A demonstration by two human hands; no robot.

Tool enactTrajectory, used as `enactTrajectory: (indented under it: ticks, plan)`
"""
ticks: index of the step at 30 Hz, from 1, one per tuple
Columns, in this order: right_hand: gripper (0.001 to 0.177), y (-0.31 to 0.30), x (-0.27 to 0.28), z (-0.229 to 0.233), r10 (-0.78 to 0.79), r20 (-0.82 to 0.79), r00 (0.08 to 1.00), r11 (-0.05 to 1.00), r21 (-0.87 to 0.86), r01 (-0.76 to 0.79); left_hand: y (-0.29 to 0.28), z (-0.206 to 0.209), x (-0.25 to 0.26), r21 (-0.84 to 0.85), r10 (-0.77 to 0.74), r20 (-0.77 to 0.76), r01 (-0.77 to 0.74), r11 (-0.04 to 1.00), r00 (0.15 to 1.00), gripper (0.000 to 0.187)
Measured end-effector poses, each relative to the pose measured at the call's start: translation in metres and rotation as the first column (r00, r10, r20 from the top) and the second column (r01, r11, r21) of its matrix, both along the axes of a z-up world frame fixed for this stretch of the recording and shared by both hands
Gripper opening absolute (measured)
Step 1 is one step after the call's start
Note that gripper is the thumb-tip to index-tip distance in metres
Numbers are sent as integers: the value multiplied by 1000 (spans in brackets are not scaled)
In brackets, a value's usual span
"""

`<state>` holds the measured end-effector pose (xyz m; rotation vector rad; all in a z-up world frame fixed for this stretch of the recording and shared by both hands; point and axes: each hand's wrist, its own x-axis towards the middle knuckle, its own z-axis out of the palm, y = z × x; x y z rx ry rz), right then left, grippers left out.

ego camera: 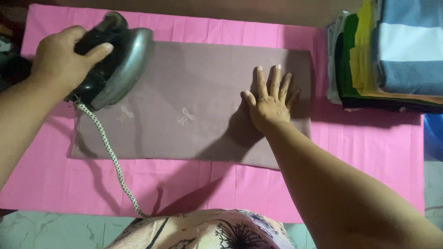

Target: Ironing and folding a brown cloth and a striped green shirt on a table.

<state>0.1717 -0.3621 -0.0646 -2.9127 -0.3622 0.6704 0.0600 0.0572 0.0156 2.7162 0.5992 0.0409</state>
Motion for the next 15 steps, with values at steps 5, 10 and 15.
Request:
enactTrajectory:
  ticks: [5,10,15]
  plan:
    - [78,1,1,-6,5,8,1000,1000,-16,-5,-64,9,29,-93,-190,33,192,977,981,45]
    - [78,0,3,1,5,-30,1000,1000,-29,-6,-134,20,64,-88,-379,-14,377,922,925,47]
    - [79,1,9,7,-18,-136,991,1000,-19,15,-115,0,66,90,-179,91,171,981,980,51]
